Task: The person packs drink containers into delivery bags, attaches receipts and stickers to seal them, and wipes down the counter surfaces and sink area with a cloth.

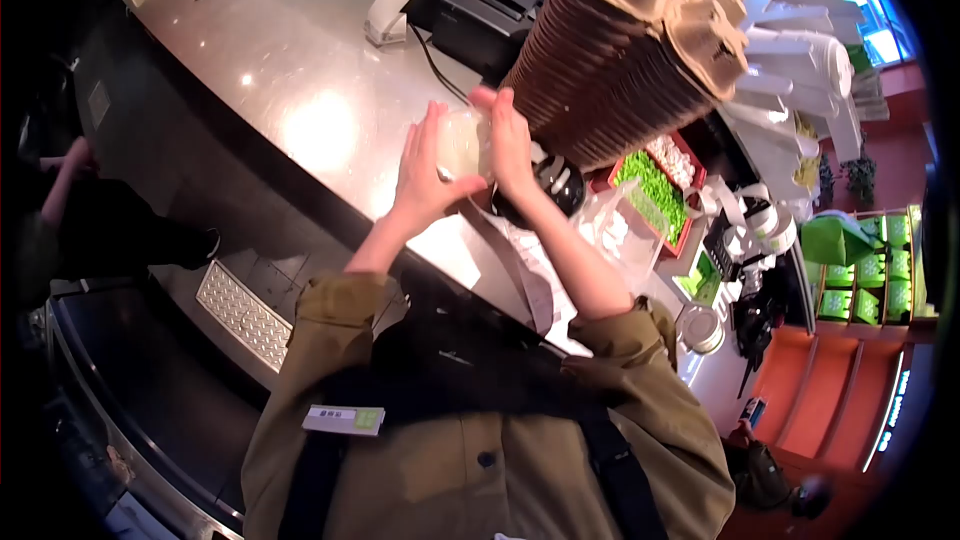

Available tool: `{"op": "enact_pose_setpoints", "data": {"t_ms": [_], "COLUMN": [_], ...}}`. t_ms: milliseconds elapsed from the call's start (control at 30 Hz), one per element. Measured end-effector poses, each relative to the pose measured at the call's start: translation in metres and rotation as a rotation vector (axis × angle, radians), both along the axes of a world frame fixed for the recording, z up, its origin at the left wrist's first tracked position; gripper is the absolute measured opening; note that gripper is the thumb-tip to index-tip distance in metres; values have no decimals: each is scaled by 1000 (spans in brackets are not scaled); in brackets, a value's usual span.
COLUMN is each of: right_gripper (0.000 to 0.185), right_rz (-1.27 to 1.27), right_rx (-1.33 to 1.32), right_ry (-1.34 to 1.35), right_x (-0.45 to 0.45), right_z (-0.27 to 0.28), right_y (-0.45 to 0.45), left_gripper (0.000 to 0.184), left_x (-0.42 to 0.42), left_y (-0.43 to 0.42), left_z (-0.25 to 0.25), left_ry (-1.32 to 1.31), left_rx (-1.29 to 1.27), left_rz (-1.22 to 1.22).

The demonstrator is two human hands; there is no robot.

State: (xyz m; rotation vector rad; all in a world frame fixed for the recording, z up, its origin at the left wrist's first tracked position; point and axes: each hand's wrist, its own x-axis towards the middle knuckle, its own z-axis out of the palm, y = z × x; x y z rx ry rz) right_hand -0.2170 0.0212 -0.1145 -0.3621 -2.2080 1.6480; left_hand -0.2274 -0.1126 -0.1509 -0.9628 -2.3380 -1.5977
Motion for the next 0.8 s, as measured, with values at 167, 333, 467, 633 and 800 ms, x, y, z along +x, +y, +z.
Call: {"op": "enact_pose_setpoints", "data": {"t_ms": [167,333,467,633,800], "right_gripper": [42,23,44,52,42], "right_rz": [-6,568,402,554,611], "right_rx": [220,101,357,366,481], "right_ry": [447,-105,119,251,139], "right_x": [84,223,239,241,267], "right_z": [41,-56,-91,-125,-175], "right_y": [-14,-81,-146,-181,-169], "left_gripper": [57,29,35,44,49], "left_x": [23,97,179,234,259], "left_y": [-60,-145,-153,-146,-165], "left_z": [-5,-77,-154,-70,-63], "left_ry": [-156,-962,-1487,-1473,-1761], "left_rx": [209,555,993,1094,737], "left_rz": [392,577,60,-270,14]}}
